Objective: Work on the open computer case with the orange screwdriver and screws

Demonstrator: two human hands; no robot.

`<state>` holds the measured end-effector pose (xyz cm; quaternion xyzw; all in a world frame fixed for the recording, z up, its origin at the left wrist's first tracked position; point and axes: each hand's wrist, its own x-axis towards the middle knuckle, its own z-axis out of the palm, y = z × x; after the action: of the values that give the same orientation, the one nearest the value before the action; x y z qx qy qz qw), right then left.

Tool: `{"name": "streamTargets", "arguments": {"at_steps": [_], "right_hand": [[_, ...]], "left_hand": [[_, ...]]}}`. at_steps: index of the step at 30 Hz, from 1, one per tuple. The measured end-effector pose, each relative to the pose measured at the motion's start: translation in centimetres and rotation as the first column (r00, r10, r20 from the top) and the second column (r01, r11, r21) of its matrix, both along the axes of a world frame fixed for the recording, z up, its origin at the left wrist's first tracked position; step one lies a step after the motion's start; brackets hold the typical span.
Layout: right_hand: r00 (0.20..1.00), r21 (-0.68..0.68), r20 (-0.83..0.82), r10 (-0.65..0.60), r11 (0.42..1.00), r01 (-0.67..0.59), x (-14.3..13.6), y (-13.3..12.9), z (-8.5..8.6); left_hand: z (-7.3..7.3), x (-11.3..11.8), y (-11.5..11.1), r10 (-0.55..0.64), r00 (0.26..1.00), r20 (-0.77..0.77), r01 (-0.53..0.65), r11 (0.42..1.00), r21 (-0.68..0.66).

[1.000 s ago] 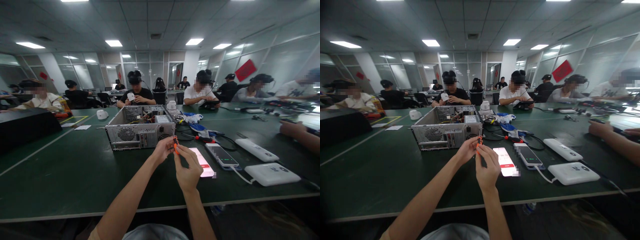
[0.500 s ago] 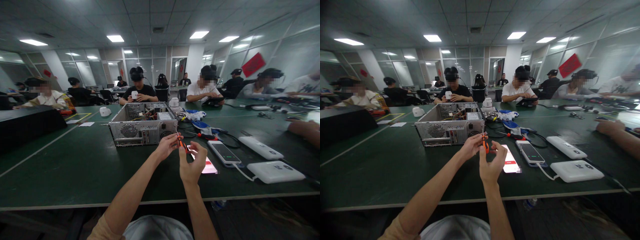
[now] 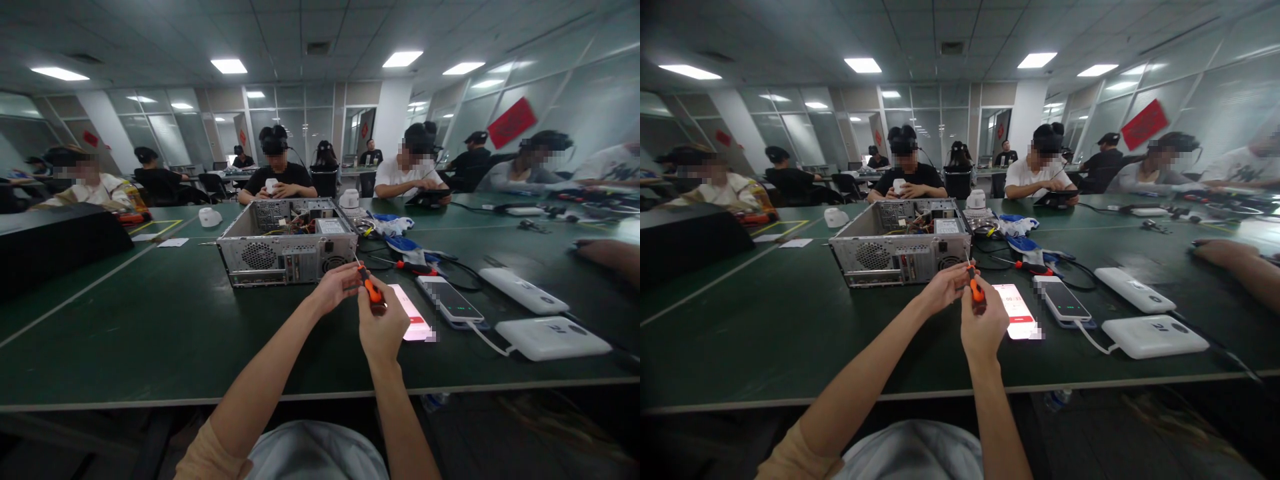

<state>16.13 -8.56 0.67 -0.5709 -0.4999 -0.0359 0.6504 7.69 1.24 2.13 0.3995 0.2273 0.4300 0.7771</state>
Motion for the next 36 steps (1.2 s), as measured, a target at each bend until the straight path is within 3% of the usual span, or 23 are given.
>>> {"name": "streamTargets", "arguments": {"at_steps": [15, 18, 22, 25, 36], "right_hand": [[0.974, 0.061, 0.223, -0.036, 0.998, 0.023, 0.1, 0.4, -0.2], [0.989, 0.044, 0.150, -0.008, 0.999, 0.001, -0.1, 0.1, 0.2], [0.997, -0.105, -0.061, 0.053, 0.993, -0.059, -0.1, 0.0, 0.0], [0.992, -0.175, -0.114, 0.059, 0.981, -0.078, 0.0, 0.0, -0.2], [0.995, 0.017, 0.097, 0.019, 1.000, -0.021, -0.1, 0.2, 0.1]], "left_hand": [[0.6, -0.1, -0.3, -0.021, 1.000, -0.016, 0.021, 1.000, 0.004], [0.7, 0.0, -0.4, -0.044, 0.997, 0.060, 0.044, 0.999, -0.001], [0.7, 0.3, -0.5, -0.053, 0.996, 0.076, 0.054, 0.998, -0.014], [0.7, 0.4, -0.5, -0.060, 0.996, 0.069, 0.060, 0.998, -0.006], [0.0, 0.0, 0.7, -0.033, 0.999, -0.009, 0.032, 0.991, -0.131]]}}
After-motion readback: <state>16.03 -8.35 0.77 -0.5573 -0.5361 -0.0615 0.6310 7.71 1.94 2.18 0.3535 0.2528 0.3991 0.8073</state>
